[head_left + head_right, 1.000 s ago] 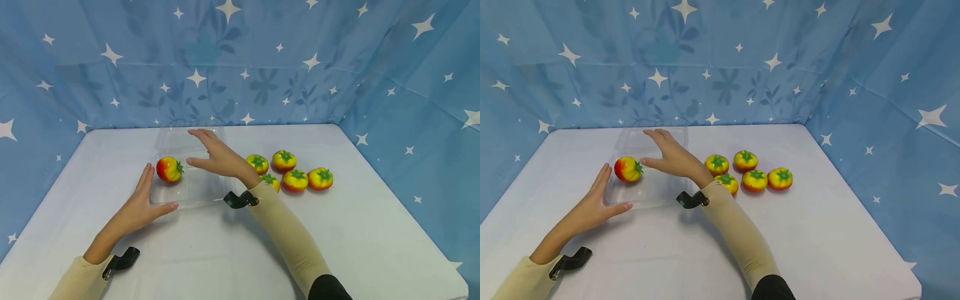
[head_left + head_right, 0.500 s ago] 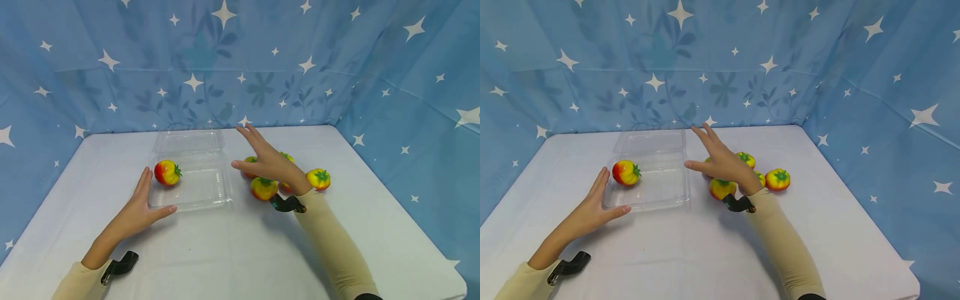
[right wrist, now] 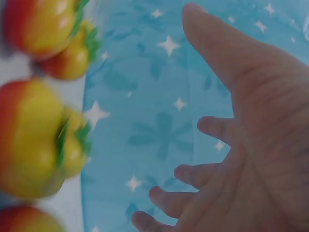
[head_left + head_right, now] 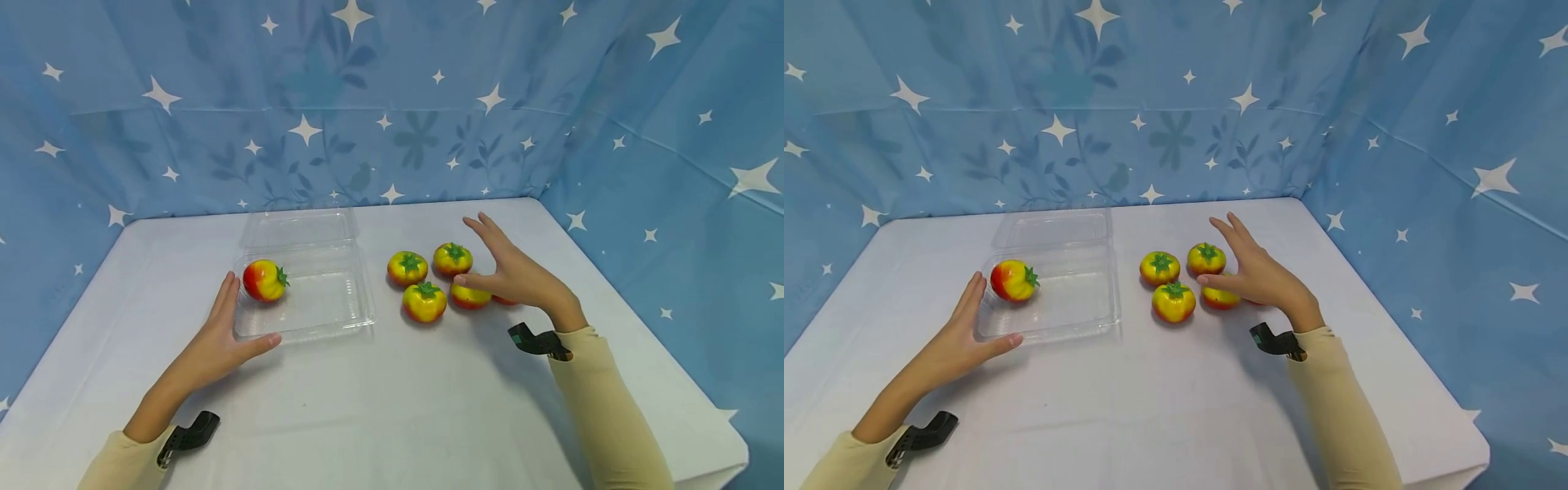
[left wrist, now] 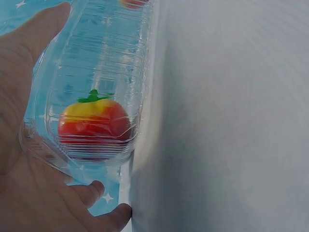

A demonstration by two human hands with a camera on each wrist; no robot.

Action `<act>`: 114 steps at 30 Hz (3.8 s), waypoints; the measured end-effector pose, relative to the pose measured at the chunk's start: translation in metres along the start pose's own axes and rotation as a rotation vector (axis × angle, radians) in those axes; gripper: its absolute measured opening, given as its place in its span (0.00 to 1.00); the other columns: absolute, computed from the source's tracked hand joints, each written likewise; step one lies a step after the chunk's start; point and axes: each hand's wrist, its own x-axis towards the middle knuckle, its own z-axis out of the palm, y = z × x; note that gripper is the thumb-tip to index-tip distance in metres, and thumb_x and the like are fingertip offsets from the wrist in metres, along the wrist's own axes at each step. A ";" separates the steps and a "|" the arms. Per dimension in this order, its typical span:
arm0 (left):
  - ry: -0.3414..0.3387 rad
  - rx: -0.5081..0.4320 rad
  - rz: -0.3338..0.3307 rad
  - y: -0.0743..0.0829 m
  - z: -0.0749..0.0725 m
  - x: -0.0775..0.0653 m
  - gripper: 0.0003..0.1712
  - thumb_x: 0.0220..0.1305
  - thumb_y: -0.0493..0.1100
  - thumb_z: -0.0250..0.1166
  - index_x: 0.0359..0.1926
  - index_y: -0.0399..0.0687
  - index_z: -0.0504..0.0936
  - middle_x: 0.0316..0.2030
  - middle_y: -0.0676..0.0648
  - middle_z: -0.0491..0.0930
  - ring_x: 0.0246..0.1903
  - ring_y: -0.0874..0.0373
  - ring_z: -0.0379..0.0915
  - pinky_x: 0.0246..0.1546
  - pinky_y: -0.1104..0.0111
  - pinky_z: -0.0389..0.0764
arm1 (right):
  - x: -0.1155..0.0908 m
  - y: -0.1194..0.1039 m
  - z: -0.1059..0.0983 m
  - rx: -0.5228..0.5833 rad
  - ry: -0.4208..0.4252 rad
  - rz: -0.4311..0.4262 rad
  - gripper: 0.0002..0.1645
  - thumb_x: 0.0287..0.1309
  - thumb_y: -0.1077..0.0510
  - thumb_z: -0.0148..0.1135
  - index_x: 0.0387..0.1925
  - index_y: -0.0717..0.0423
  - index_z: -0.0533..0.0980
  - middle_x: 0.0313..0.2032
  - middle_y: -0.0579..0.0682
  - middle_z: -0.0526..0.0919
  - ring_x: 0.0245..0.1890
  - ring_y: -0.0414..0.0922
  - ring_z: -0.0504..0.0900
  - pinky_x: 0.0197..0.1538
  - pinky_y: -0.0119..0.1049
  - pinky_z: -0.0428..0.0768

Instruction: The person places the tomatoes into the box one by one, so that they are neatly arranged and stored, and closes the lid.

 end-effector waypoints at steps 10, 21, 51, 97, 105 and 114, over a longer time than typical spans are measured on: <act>0.010 0.006 -0.001 -0.002 -0.002 -0.002 0.77 0.65 0.67 0.73 0.85 0.44 0.24 0.84 0.42 0.19 0.83 0.33 0.25 0.72 0.26 0.47 | -0.024 0.041 -0.003 0.076 -0.018 0.045 0.66 0.64 0.40 0.76 0.88 0.44 0.44 0.86 0.58 0.34 0.83 0.67 0.42 0.72 0.80 0.52; 0.007 -0.009 0.010 -0.003 0.000 -0.002 0.76 0.65 0.66 0.73 0.85 0.42 0.26 0.84 0.44 0.19 0.83 0.34 0.25 0.72 0.26 0.46 | -0.026 0.070 0.005 0.094 -0.066 0.099 0.65 0.62 0.46 0.79 0.87 0.50 0.48 0.85 0.63 0.33 0.82 0.69 0.37 0.72 0.82 0.47; -0.001 -0.024 0.019 0.000 -0.003 -0.002 0.76 0.64 0.64 0.75 0.85 0.42 0.26 0.85 0.43 0.20 0.83 0.34 0.26 0.73 0.28 0.47 | -0.024 0.091 0.017 0.005 0.014 0.117 0.42 0.68 0.58 0.72 0.77 0.66 0.65 0.72 0.70 0.66 0.69 0.69 0.65 0.71 0.73 0.65; -0.006 -0.006 0.000 0.000 -0.004 -0.006 0.77 0.63 0.65 0.75 0.86 0.41 0.27 0.84 0.41 0.18 0.82 0.30 0.28 0.71 0.25 0.49 | 0.073 -0.068 0.025 0.185 0.168 -0.187 0.45 0.68 0.49 0.73 0.80 0.55 0.65 0.75 0.58 0.68 0.68 0.56 0.72 0.68 0.58 0.77; -0.008 -0.001 0.003 0.001 -0.005 -0.006 0.77 0.63 0.65 0.75 0.86 0.42 0.27 0.84 0.41 0.19 0.82 0.30 0.29 0.70 0.24 0.49 | 0.093 -0.116 0.057 0.202 0.128 -0.327 0.42 0.70 0.47 0.71 0.78 0.56 0.67 0.67 0.59 0.69 0.61 0.53 0.74 0.62 0.49 0.81; -0.020 -0.008 0.001 0.002 -0.002 -0.004 0.78 0.62 0.65 0.76 0.85 0.40 0.27 0.84 0.41 0.18 0.82 0.29 0.27 0.70 0.24 0.48 | 0.100 -0.158 0.104 0.167 -0.021 -0.416 0.42 0.71 0.47 0.71 0.78 0.56 0.67 0.71 0.57 0.72 0.64 0.50 0.74 0.63 0.39 0.81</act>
